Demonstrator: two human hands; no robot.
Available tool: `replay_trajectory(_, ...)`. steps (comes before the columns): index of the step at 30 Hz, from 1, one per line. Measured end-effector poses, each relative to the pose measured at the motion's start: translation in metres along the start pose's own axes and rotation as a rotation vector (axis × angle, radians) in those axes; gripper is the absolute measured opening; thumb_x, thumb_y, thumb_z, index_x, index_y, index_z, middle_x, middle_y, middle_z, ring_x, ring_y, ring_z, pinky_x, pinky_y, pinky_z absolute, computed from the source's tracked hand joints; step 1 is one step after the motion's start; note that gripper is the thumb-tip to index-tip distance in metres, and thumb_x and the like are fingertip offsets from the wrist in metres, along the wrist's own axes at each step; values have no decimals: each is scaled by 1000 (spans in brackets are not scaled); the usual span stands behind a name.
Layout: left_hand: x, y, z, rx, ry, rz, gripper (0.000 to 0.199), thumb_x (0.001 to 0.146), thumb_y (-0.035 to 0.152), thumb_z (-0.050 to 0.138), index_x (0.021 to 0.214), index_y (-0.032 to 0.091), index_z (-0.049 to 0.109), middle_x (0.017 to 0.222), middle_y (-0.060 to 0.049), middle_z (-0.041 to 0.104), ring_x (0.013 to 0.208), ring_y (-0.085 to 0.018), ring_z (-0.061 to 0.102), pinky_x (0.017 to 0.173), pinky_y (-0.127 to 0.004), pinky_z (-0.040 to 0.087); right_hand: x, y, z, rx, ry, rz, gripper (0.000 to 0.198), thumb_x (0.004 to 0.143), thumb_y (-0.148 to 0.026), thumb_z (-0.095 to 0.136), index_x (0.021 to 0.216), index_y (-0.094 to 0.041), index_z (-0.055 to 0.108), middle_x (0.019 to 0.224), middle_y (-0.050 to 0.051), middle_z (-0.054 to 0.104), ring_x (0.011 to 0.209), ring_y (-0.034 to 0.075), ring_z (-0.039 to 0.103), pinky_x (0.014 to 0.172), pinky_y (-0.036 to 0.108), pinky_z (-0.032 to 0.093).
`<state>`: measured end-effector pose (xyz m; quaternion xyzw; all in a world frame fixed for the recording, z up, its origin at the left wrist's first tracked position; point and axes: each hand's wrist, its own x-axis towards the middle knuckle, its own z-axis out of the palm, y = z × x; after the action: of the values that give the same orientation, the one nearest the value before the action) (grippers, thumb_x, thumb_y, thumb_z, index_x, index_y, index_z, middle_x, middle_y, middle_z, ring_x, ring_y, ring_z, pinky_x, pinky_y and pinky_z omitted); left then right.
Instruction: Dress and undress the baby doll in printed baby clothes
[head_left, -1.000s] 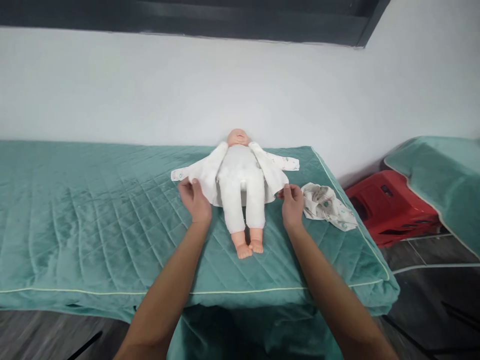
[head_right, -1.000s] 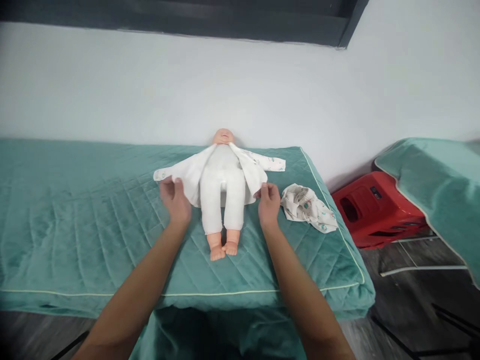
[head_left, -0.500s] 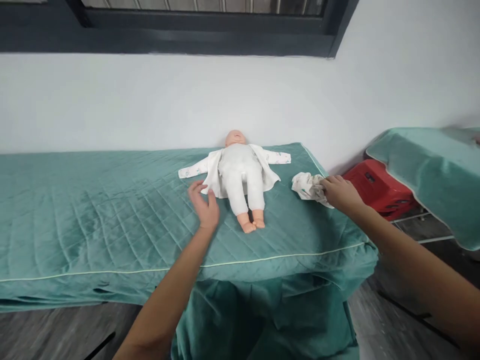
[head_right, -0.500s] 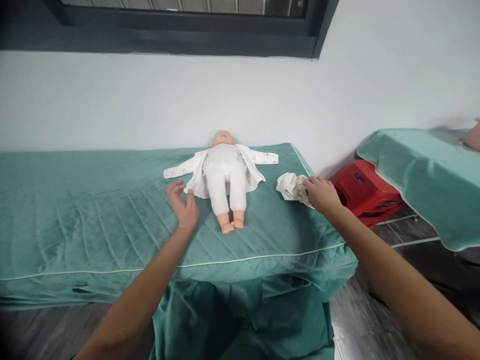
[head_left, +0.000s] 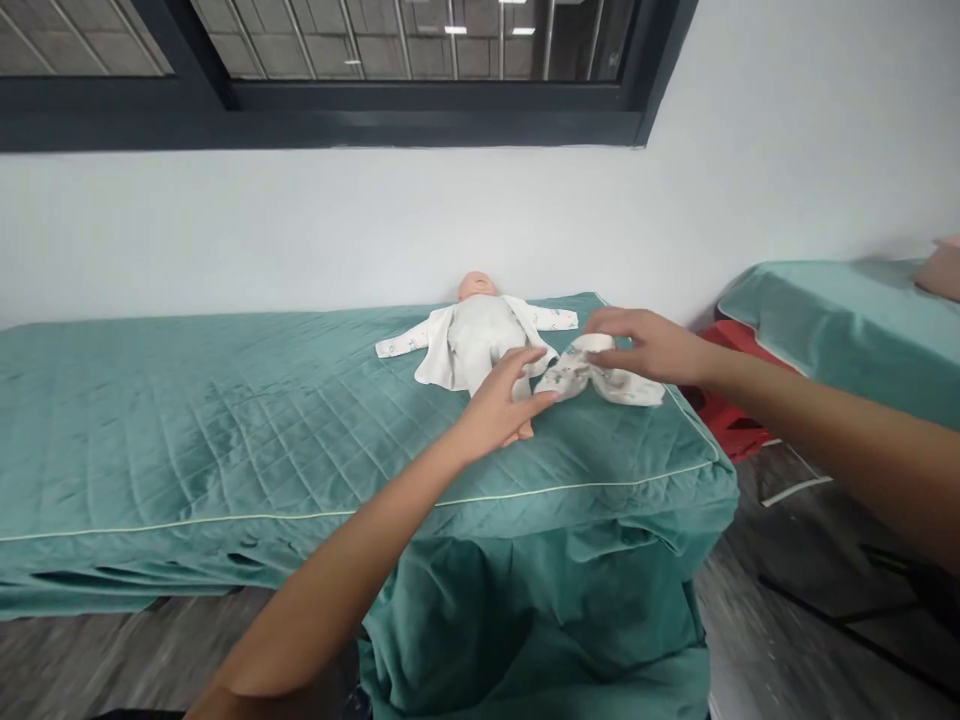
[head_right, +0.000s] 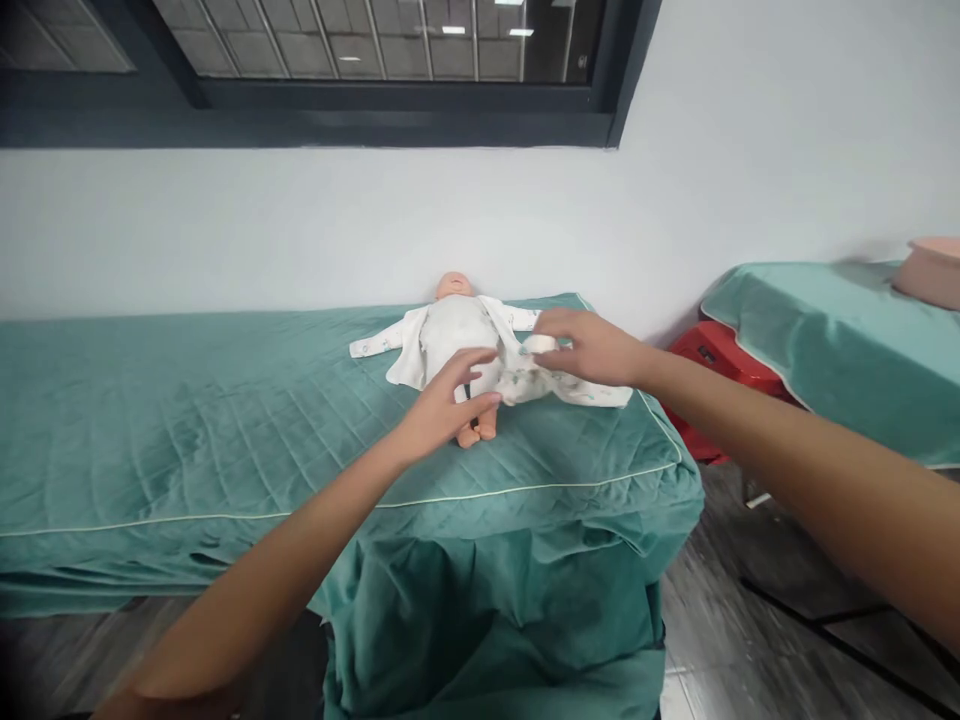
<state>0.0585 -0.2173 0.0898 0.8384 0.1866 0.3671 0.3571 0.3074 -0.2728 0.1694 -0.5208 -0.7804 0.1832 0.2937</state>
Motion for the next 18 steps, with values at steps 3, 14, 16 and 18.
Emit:
replay_trajectory(3, 19, 32, 1, -80, 2, 20, 50, 88, 44, 66, 133, 29, 50, 134, -8, 58, 120, -27, 60, 98, -47, 55, 15, -27, -12, 451, 179, 172, 14, 79, -23, 78, 70, -18, 68, 74, -1, 64, 82, 20, 65, 75, 36, 53)
replay_trajectory(14, 10, 90, -80, -330, 125, -81, 34, 83, 50, 72, 83, 18, 61, 73, 1, 61, 67, -13, 62, 58, -24, 48, 8, -95, -44, 443, -237, 310, 12, 77, -24, 77, 75, -13, 73, 68, -2, 69, 63, 11, 65, 55, 22, 48)
replay_trajectory(16, 5, 98, -87, -316, 166, -38, 32, 84, 49, 70, 82, 19, 59, 71, 2, 60, 67, -12, 61, 59, -23, 47, 8, -104, -38, 318, -391, 206, 19, 72, -30, 82, 84, -17, 76, 76, -1, 73, 68, 14, 67, 58, 23, 52)
replay_trajectory(18, 1, 105, -88, -281, 184, -1, 30, 86, 48, 69, 81, 20, 59, 70, 2, 59, 67, -11, 60, 59, -22, 46, 11, -111, -27, 271, -407, 85, 24, 74, -38, 81, 89, -20, 76, 83, -1, 74, 76, 15, 68, 64, 24, 54)
